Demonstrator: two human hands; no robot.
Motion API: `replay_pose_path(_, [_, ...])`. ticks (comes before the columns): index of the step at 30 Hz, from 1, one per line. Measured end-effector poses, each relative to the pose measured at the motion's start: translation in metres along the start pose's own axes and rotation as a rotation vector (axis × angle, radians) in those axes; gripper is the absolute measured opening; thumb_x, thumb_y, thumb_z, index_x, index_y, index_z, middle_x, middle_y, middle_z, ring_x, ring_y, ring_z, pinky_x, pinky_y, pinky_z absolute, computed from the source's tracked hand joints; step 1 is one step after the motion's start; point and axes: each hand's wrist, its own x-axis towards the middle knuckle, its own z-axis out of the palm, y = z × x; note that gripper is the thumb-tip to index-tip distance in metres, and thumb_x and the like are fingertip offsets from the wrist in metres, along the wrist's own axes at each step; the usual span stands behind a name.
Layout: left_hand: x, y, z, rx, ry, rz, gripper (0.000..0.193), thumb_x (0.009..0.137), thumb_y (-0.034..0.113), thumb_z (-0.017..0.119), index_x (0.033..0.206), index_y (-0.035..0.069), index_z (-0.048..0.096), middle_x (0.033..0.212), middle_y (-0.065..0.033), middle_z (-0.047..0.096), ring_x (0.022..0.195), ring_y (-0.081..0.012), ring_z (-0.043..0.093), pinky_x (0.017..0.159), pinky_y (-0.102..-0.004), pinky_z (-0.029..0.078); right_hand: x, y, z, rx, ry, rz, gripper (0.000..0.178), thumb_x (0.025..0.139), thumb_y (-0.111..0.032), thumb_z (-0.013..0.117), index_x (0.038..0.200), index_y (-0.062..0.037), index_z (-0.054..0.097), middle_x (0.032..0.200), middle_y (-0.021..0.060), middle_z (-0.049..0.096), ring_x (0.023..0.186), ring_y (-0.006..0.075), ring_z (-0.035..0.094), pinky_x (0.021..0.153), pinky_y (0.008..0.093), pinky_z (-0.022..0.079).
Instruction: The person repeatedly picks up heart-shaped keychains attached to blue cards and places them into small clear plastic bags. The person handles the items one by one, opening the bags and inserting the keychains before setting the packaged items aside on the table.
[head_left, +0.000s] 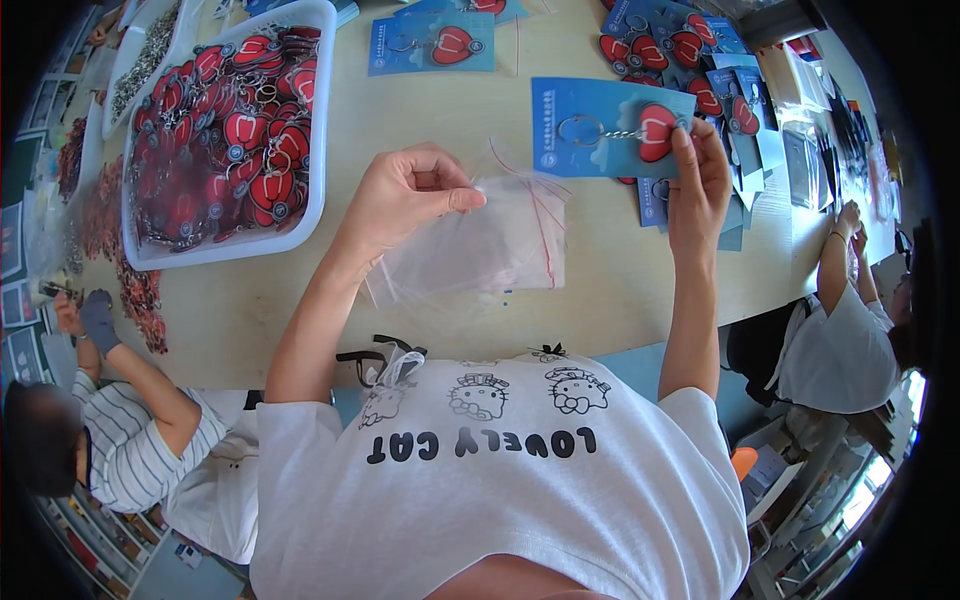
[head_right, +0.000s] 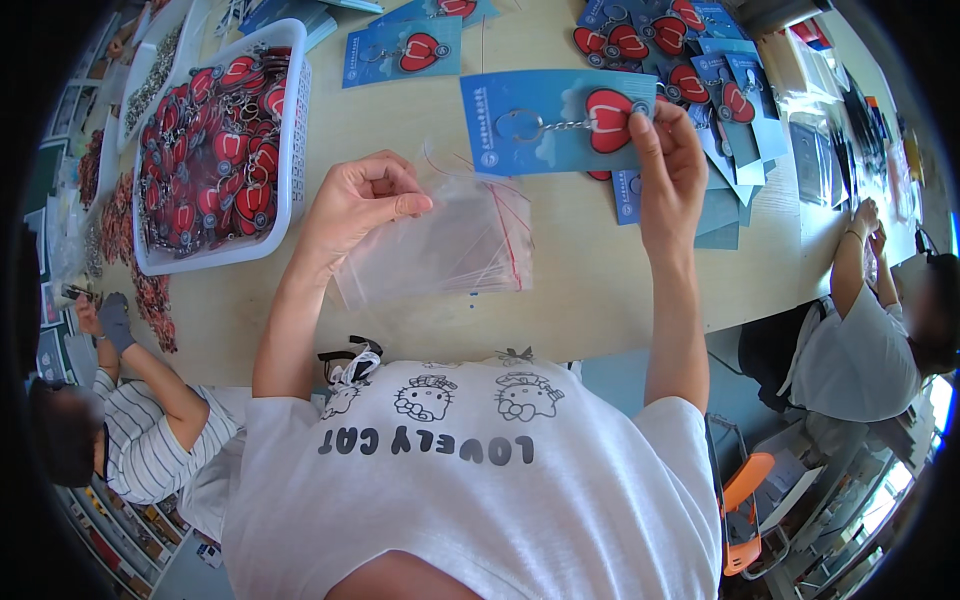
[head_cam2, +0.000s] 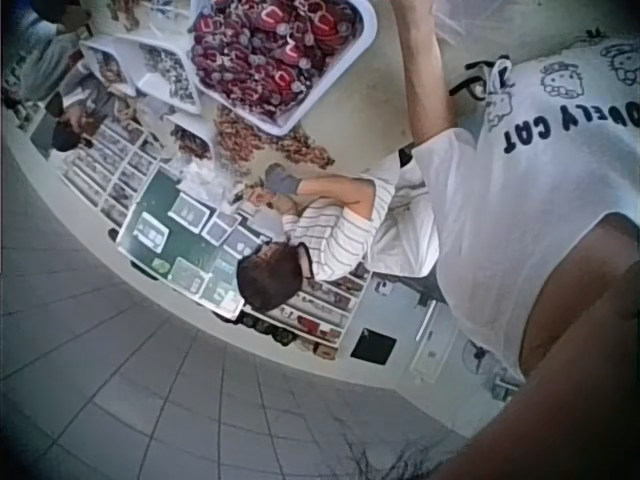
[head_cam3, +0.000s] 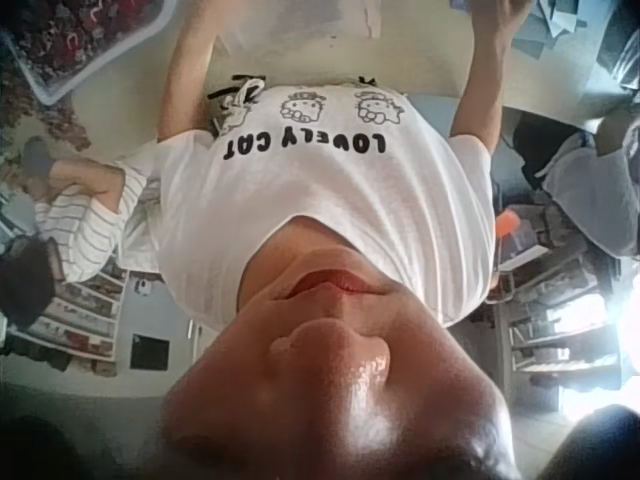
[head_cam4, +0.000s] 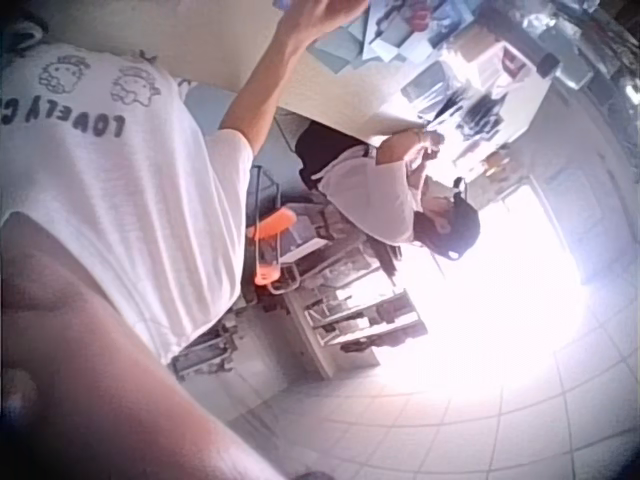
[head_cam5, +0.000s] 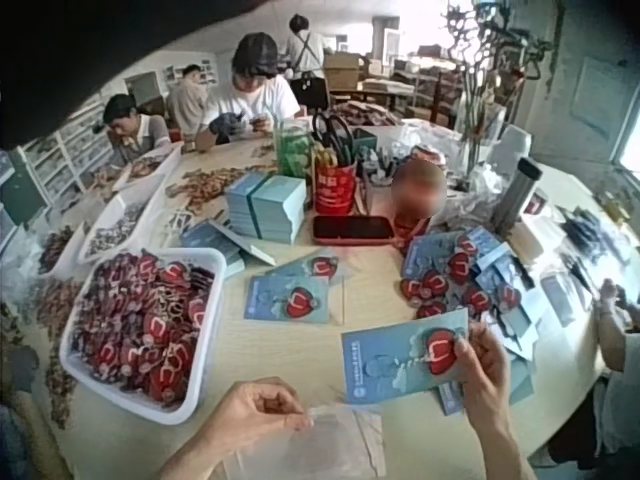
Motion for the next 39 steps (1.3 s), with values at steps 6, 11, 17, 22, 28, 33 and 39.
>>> replay_pose_path(6, [0.002,0.000,0.002,-0.015,-0.016,0.039,0.013,0.076,0.006,0.078,0.078,0.002,0.065,0.073,-0.0022,0.067,0.066,-0.0055,0.061,0.059,-0.0188,0.046,-0.003,-0.011,0.003,-0.042,-0.248,0.069,0.018,0.095,-0.010,0.058,0.108,0.0008,0.054,0.092,0.0042,0.067,0.085,0.0047,0.059,0.079,0.0181,0.045])
replay_pose_path(11, [0.002,0.005,0.011,0.024,-0.041,0.028,0.012,0.078,0.008,0.076,0.080,0.001,0.067,0.074,-0.0023,0.067,0.065,-0.0045,0.060,0.057,-0.0181,0.044,0.001,-0.020,0.005,-0.066,-0.404,0.120,0.017,0.094,-0.008,0.058,0.108,0.0016,0.054,0.092,0.0051,0.067,0.086,0.0050,0.059,0.077,0.0187,0.045])
replay_pose_path(17, [0.008,0.004,0.020,0.049,-0.055,0.123,0.017,0.079,0.009,0.076,0.087,-0.003,0.067,0.074,-0.0013,0.066,0.068,-0.0022,0.057,0.059,-0.0193,0.045,-0.019,-0.013,0.045,-0.183,-0.544,0.263,0.021,0.088,-0.008,0.067,0.105,-0.0001,0.057,0.087,0.0037,0.067,0.080,0.0063,0.060,0.069,0.0220,0.049])
replay_pose_path(22, [0.006,0.013,0.025,0.167,-0.089,0.009,0.012,0.081,0.006,0.073,0.087,-0.003,0.066,0.079,-0.0027,0.067,0.071,-0.0041,0.060,0.062,-0.0184,0.047,-0.021,-0.006,0.044,-0.267,-0.438,0.211,0.022,0.079,-0.009,0.076,0.096,-0.0023,0.063,0.078,0.0014,0.065,0.069,0.0049,0.059,0.059,0.0194,0.043])
replay_pose_path(28, [0.001,0.018,0.033,0.112,-0.080,0.048,0.010,0.081,0.001,0.072,0.088,-0.003,0.066,0.080,-0.0039,0.068,0.073,-0.0055,0.061,0.064,-0.0192,0.048,-0.032,-0.031,0.040,-0.126,-0.324,0.406,0.014,0.075,-0.012,0.080,0.080,-0.0034,0.070,0.081,0.0028,0.069,0.071,0.0079,0.061,0.064,0.0211,0.045])
replay_pose_path(33, [-0.008,0.023,0.043,0.136,-0.132,-0.024,0.012,0.078,0.001,0.073,0.089,-0.003,0.069,0.080,-0.0044,0.069,0.074,-0.0058,0.061,0.069,-0.0219,0.050,-0.033,-0.037,0.032,-0.324,-0.544,0.065,0.014,0.067,-0.004,0.080,0.080,-0.0081,0.074,0.095,0.0017,0.061,0.091,0.0144,0.054,0.078,0.0298,0.043])
replay_pose_path(39, [-0.010,0.036,0.049,0.265,-0.141,-0.037,0.009,0.079,0.000,0.071,0.086,-0.004,0.066,0.079,-0.0049,0.068,0.073,-0.0064,0.061,0.066,-0.0209,0.049,-0.036,-0.039,0.034,-0.409,-0.571,-0.069,0.015,0.067,-0.004,0.079,0.080,-0.0087,0.075,0.102,0.0030,0.062,0.090,0.0168,0.054,0.079,0.0303,0.045])
